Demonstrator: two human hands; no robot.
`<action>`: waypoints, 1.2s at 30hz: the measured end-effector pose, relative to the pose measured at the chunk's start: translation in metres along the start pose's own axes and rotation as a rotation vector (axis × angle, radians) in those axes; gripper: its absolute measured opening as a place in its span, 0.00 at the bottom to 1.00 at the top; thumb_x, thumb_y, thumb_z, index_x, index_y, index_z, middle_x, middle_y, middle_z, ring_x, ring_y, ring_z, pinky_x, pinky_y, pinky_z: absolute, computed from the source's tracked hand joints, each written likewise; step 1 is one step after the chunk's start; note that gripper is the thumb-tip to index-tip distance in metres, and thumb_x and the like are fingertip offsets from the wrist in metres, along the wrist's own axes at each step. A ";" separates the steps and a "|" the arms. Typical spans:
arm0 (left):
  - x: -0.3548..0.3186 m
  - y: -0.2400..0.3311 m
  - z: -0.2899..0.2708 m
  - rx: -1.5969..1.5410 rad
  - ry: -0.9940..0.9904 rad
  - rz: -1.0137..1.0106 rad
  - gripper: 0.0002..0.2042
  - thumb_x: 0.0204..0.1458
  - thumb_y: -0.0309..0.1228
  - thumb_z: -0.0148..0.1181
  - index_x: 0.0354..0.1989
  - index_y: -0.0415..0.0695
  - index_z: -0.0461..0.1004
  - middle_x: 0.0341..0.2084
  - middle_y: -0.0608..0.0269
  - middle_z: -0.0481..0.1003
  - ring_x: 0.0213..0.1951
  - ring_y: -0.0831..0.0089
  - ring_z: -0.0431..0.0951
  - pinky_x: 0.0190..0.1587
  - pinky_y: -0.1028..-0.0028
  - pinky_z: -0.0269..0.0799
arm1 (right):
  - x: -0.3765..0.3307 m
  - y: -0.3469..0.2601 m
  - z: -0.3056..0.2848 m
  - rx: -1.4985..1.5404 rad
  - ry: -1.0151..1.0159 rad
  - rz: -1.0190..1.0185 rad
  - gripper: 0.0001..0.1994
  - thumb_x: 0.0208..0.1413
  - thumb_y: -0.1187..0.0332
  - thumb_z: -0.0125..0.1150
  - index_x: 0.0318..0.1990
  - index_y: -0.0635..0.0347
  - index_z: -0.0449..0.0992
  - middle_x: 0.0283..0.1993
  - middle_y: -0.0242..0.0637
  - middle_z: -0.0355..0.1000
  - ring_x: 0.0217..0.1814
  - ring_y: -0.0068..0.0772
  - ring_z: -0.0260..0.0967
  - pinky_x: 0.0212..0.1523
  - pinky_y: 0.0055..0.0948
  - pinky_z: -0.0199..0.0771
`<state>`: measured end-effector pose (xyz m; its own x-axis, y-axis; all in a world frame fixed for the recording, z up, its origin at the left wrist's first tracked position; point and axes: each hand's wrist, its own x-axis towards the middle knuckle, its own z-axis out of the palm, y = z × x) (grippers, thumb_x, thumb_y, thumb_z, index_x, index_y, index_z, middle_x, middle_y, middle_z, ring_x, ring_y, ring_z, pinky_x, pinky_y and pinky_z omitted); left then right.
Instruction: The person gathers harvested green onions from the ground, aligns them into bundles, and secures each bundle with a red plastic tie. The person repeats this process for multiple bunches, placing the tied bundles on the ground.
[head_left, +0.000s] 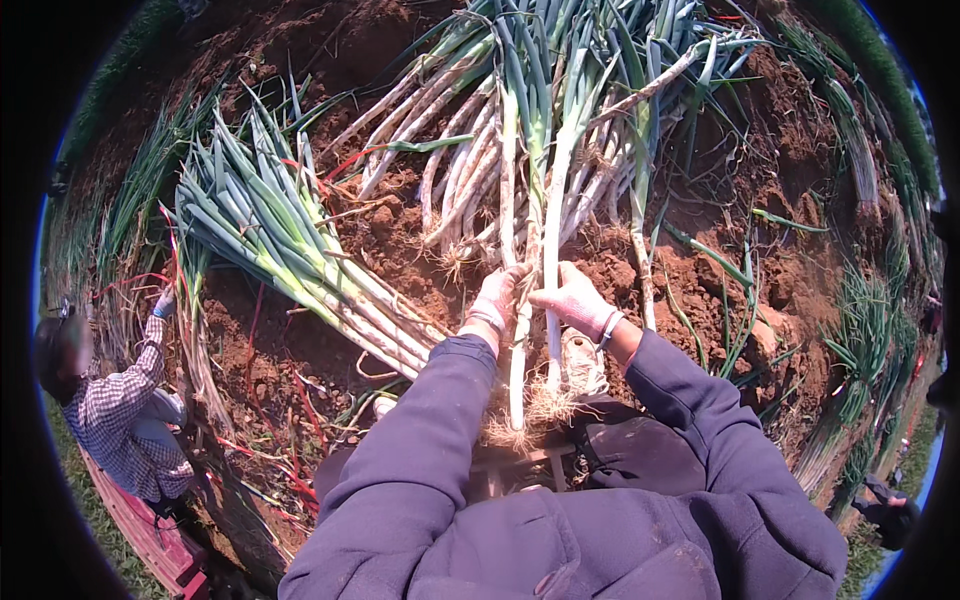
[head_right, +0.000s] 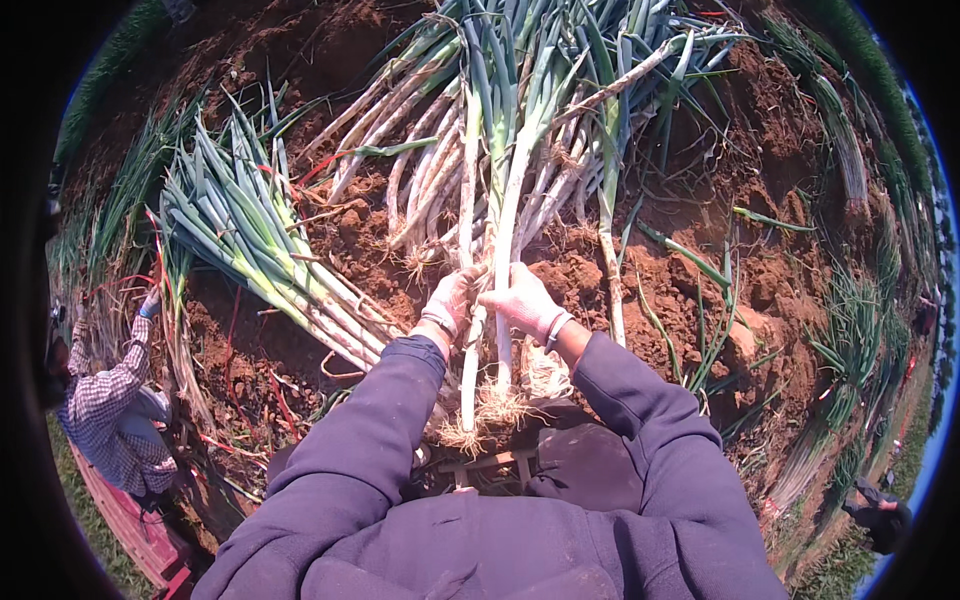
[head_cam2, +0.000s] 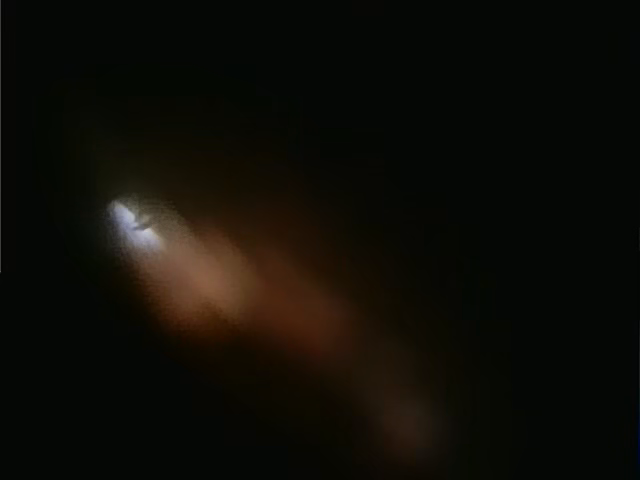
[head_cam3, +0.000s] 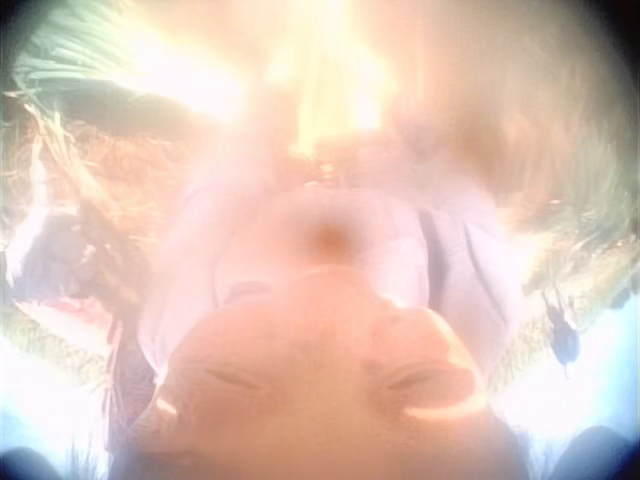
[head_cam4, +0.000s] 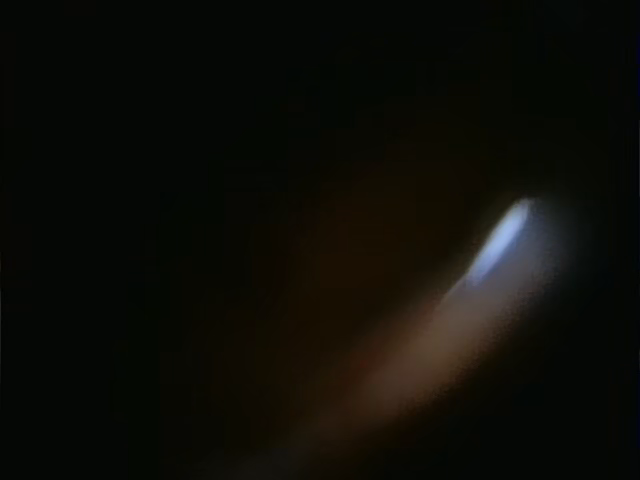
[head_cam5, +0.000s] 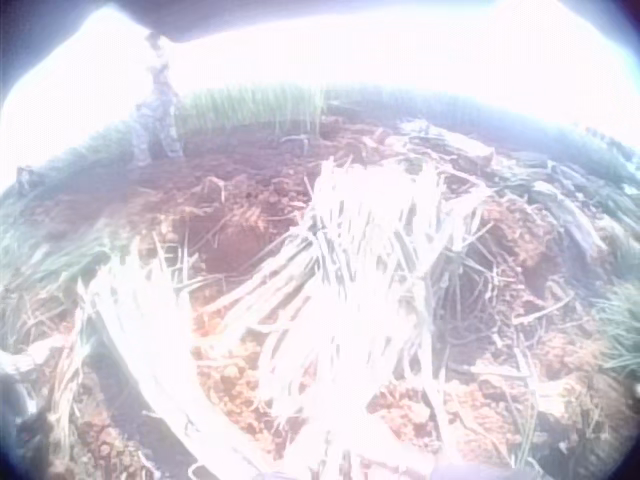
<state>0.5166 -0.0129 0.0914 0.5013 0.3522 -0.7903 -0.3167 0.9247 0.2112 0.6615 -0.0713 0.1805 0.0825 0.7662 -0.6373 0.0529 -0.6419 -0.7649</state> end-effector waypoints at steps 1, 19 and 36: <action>-0.008 -0.010 0.000 -0.026 -0.033 -0.035 0.12 0.63 0.37 0.58 0.47 0.43 0.78 0.33 0.57 0.82 0.33 0.62 0.82 0.34 0.63 0.80 | -0.012 0.008 -0.014 0.189 -0.045 0.118 0.25 0.53 0.69 0.72 0.56 0.65 0.69 0.41 0.38 0.76 0.39 0.27 0.77 0.39 0.31 0.81; -0.007 -0.009 0.075 0.375 -0.047 0.163 0.15 0.59 0.38 0.65 0.48 0.41 0.80 0.35 0.63 0.81 0.35 0.72 0.78 0.40 0.68 0.75 | -0.101 0.043 -0.025 0.492 -0.209 0.219 0.10 0.62 0.66 0.67 0.46 0.63 0.81 0.36 0.31 0.80 0.34 0.22 0.76 0.35 0.25 0.78; -0.038 -0.051 0.003 0.685 -0.417 0.028 0.19 0.65 0.40 0.62 0.55 0.37 0.78 0.43 0.65 0.81 0.42 0.78 0.79 0.45 0.74 0.77 | -0.065 0.095 -0.023 0.114 0.001 0.088 0.13 0.68 0.60 0.62 0.44 0.61 0.83 0.39 0.23 0.78 0.39 0.18 0.69 0.40 0.23 0.70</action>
<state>0.5160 -0.0732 0.1128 0.8030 0.2767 -0.5278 0.1627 0.7503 0.6408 0.6842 -0.1831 0.1518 0.0830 0.7069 -0.7024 -0.0684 -0.6991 -0.7117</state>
